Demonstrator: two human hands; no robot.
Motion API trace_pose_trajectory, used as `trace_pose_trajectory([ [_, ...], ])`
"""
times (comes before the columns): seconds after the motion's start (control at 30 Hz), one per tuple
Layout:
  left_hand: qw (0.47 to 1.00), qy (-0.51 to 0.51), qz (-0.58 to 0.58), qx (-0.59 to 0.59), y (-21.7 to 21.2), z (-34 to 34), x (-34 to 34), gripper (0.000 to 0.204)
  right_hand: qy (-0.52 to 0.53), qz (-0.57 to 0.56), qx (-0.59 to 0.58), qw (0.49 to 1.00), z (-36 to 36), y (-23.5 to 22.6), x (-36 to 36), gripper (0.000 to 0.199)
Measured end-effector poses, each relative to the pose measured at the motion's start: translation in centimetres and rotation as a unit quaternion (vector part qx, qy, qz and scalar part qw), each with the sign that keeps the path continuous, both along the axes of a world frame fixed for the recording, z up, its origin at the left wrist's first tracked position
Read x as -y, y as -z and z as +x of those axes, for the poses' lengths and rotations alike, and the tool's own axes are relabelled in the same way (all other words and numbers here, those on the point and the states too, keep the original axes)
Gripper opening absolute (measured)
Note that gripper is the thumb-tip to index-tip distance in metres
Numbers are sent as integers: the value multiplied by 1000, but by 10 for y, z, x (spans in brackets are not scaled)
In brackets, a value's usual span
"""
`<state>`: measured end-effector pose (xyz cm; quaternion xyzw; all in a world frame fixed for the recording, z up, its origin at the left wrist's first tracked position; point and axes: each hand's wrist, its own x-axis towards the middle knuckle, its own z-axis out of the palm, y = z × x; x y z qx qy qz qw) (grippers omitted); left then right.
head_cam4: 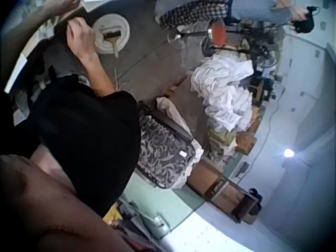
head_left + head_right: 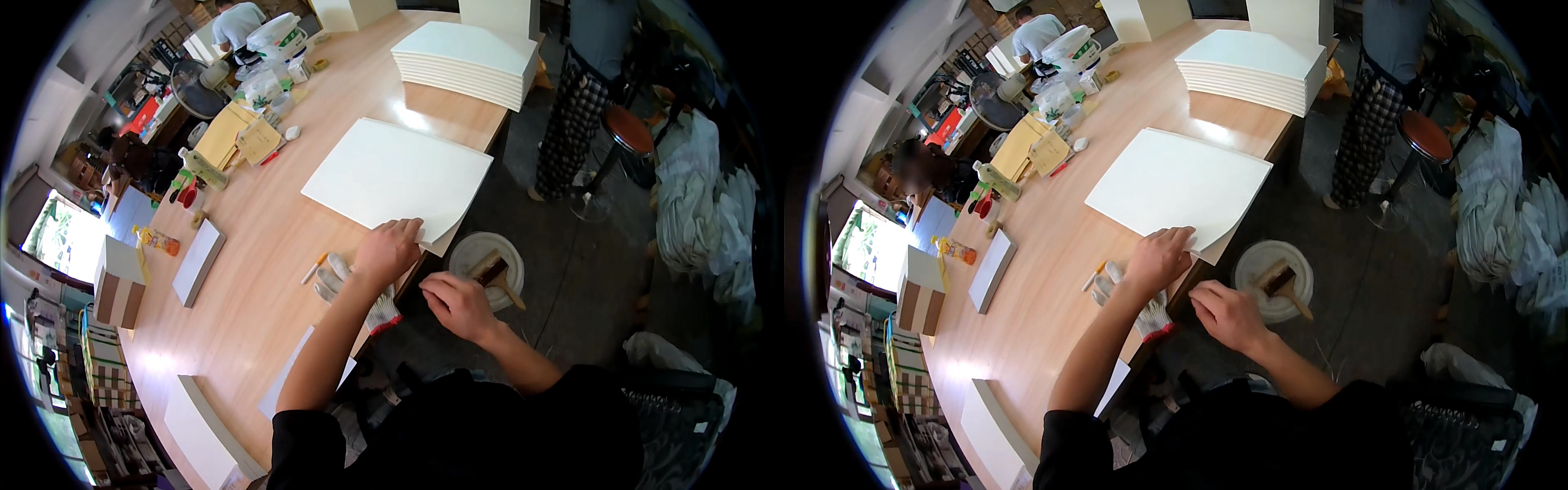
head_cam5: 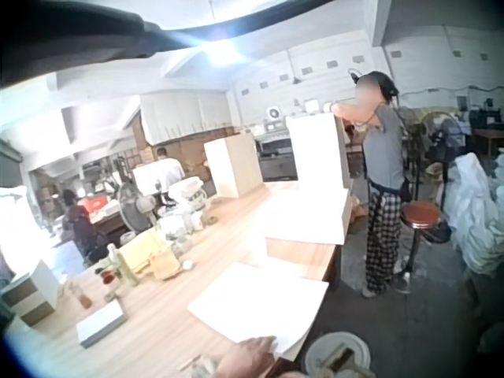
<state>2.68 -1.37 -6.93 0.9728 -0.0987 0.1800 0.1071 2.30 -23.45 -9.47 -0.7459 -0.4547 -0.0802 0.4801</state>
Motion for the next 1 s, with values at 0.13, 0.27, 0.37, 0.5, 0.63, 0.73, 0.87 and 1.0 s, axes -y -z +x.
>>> trace_pose_trajectory([
  [0.13, 997, -64, 45, 18, 10, 4, 13, 30, -28, -13, -20, 999, -9, 3, 7, 14],
  [0.27, 993, -83, 54, 63, 9, 9, 25, 22, -14, -3, -21, 1000, -3, 3, 6, 15],
  [0.37, 993, -87, 24, 82, 8, 10, 28, 26, 6, -19, -14, 1000, 5, -2, 5, 14],
  [0.5, 995, -93, 32, 31, 11, 12, 25, 29, 22, -32, 23, 999, 14, -6, 7, 17],
  [0.63, 999, -32, 12, 25, 16, 9, 9, 29, 34, -120, 66, 990, 19, -8, 6, 36],
  [0.73, 1000, -24, 11, 5, 10, 7, 8, 29, 50, -214, 65, 973, 23, -6, 4, 56],
  [0.87, 999, -15, -33, -6, 9, 9, -2, 24, 55, -267, 67, 960, 21, -3, 3, 67],
  [1.0, 999, -18, -50, -7, 0, 14, -1, 19, 60, -212, 72, 973, 26, 2, 2, 65],
])
